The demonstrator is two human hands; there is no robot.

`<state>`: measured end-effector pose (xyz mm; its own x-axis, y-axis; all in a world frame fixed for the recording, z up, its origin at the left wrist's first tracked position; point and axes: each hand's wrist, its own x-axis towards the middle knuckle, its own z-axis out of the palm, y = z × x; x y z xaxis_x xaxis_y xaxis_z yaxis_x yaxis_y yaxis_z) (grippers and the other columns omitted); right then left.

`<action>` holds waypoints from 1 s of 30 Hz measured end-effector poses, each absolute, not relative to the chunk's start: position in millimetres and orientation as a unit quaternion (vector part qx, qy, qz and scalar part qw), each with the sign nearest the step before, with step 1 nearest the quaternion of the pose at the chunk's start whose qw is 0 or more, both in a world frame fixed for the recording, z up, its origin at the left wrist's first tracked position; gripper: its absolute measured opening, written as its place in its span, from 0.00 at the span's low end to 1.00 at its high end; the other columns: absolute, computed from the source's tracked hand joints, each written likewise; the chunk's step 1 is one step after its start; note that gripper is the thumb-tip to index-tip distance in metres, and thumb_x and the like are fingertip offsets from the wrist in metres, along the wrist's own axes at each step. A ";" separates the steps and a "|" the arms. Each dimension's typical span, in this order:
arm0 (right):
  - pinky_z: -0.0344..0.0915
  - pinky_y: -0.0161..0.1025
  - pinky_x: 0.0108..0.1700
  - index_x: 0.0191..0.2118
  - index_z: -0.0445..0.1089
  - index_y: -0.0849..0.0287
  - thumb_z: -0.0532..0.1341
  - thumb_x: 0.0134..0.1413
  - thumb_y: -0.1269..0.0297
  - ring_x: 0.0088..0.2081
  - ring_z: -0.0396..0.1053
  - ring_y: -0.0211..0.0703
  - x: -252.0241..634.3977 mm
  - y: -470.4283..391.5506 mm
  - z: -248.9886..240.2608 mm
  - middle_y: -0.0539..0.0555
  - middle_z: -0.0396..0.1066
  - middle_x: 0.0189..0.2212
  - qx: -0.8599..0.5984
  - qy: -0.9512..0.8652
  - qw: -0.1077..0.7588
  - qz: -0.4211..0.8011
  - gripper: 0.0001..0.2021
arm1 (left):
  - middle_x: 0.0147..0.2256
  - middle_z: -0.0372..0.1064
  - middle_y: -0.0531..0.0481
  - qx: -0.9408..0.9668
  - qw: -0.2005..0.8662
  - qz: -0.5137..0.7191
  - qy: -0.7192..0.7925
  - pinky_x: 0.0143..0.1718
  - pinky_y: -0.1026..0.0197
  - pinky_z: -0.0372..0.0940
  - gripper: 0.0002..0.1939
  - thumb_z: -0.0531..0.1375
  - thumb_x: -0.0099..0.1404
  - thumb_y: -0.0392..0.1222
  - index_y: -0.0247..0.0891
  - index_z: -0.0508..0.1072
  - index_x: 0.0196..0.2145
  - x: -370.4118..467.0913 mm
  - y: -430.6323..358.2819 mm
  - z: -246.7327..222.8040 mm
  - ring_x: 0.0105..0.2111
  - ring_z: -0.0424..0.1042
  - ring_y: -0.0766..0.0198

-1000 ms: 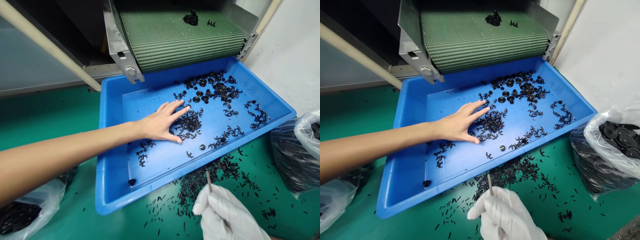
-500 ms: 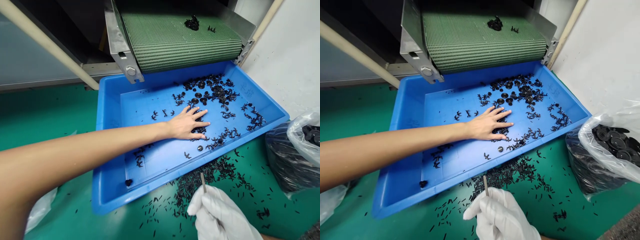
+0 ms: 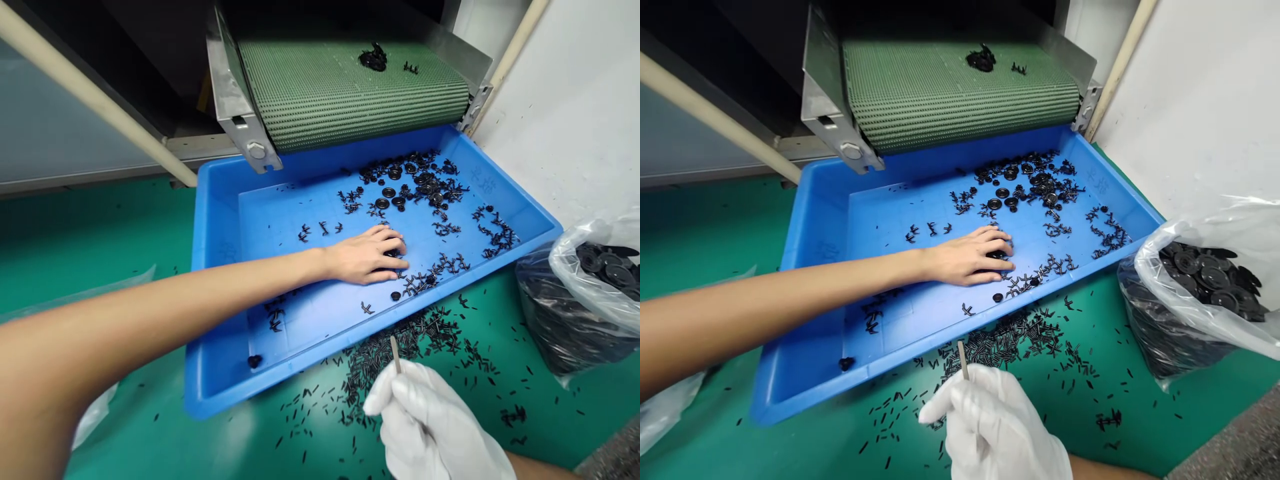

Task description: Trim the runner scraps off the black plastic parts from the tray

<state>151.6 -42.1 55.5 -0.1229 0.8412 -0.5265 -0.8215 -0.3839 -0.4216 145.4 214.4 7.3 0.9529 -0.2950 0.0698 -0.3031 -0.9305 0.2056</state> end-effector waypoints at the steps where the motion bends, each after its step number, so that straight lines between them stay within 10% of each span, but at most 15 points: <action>1: 0.42 0.27 0.14 0.32 0.71 0.63 0.64 0.51 0.47 0.13 0.42 0.25 151.8 -41.0 56.2 0.39 0.48 0.12 -0.361 -0.016 0.558 0.747 0.19 | 0.47 0.67 0.40 0.984 0.102 0.025 -0.143 0.58 0.47 0.53 0.20 0.46 0.70 0.50 0.42 0.74 0.46 144.7 214.1 6.8 0.54 0.58 0.52; 10: 0.43 0.27 0.15 0.33 0.71 0.62 0.61 0.56 0.55 0.13 0.42 0.25 159.9 -35.6 57.2 0.40 0.51 0.14 -0.368 -0.073 0.600 0.706 0.13 | 0.43 0.68 0.40 0.998 0.044 0.050 0.012 0.35 0.57 0.63 0.16 0.45 0.69 0.41 0.38 0.72 0.36 132.7 204.8 -1.5 0.38 0.66 0.57; 19: 0.39 0.26 0.11 0.29 0.69 0.62 0.55 0.59 0.64 0.12 0.38 0.26 204.8 -26.6 64.8 0.40 0.51 0.12 -0.320 -0.082 0.707 0.626 0.11 | 0.29 0.68 0.45 0.873 0.292 0.165 0.353 0.35 0.57 0.63 0.04 0.57 0.57 0.35 0.37 0.66 0.25 141.7 196.2 27.7 0.32 0.68 0.59; 30: 0.43 0.27 0.13 0.35 0.71 0.59 0.57 0.57 0.61 0.12 0.35 0.24 259.8 -326.5 62.5 0.40 0.48 0.16 -0.349 -0.028 0.854 0.385 0.08 | 0.18 0.48 0.55 0.655 0.580 0.229 0.427 0.15 0.70 0.44 0.15 0.46 0.69 0.38 0.39 0.52 0.23 97.2 152.0 128.5 0.17 0.46 0.72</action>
<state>259.8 -326.5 62.5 0.7017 0.6772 -0.2214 -0.6381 0.4591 -0.6181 97.2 152.0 128.5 0.5309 0.8248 -0.1948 0.2924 0.0375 0.9556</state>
